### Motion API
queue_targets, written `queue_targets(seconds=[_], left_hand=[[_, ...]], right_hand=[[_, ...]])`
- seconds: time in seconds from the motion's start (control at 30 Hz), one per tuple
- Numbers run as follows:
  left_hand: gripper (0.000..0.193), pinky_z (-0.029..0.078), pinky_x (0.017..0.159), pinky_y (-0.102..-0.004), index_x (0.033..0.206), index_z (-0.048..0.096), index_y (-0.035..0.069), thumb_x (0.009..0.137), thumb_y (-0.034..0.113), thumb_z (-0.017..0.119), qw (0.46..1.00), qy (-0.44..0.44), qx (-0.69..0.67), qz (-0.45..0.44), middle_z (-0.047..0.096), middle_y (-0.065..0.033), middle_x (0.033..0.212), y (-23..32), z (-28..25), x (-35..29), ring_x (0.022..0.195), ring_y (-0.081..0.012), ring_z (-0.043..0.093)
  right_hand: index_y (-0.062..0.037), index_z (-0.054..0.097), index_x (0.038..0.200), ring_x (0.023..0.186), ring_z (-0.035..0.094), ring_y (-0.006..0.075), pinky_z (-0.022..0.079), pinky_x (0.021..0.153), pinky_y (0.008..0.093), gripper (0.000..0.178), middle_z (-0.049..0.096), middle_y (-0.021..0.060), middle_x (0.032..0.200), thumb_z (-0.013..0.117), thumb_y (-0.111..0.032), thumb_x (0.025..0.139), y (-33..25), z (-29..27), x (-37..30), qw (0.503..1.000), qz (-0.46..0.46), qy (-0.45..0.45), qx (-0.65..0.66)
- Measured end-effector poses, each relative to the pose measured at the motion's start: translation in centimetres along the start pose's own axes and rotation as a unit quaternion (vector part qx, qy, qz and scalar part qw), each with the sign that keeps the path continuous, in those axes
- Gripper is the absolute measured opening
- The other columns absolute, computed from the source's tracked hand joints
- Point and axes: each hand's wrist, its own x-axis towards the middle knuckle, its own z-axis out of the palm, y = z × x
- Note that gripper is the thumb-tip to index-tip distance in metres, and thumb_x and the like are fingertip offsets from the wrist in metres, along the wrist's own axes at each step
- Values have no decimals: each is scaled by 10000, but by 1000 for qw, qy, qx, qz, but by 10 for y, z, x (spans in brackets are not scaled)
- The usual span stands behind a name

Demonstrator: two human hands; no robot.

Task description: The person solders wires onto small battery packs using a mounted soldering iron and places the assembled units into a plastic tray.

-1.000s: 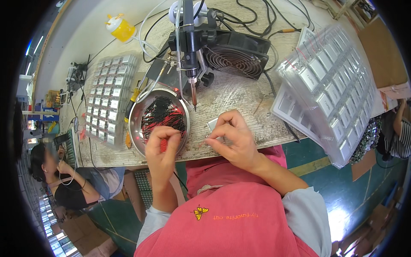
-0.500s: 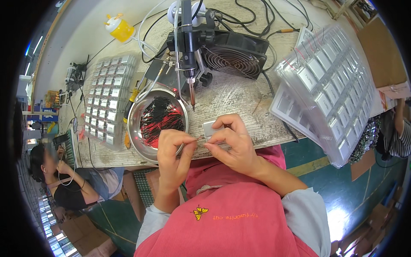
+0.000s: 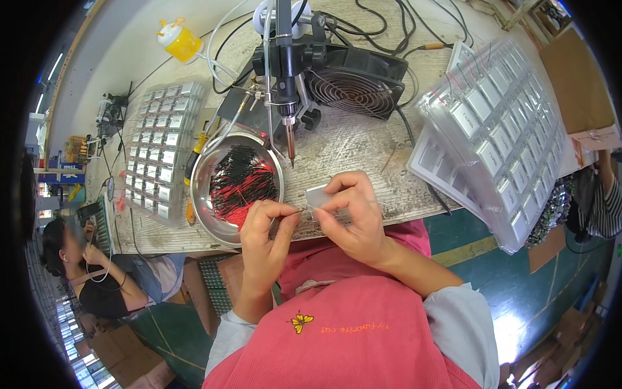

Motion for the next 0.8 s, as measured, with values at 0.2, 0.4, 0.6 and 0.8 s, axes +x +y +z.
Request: queue_targets(seconds=[0.2,0.4,0.6,0.8], left_hand=[[121,376,633,-352,856,585,41,773,1,664,999,26,-3,23,595,-65,752,1,6,5,662,-238,526],[96,365,659,-344,850,601,46,781,29,666,998,44,30,23,595,-50,742,-3,6,12,660,-219,525],[84,356,678,-313,855,636,70,783,53,676,994,67,86,27,586,-5,688,-4,7,22,610,-161,515],[82,362,693,-315,844,630,61,777,47,675,990,88,103,32,565,7,669,-7,8,27,594,-150,507]], right_hand=[[-37,552,866,850,517,219,435,756,315,167,516,133,974,687,-32,767,5,8,-2,998,39,45,30],[-30,545,853,851,513,222,429,762,316,159,507,126,975,681,-36,771,7,10,4,998,47,44,24],[-27,545,841,858,514,223,427,766,312,142,500,127,971,673,-34,780,11,13,13,997,50,53,24],[-23,544,839,863,517,218,429,761,307,143,499,120,970,676,-31,783,17,19,21,996,43,67,37]])
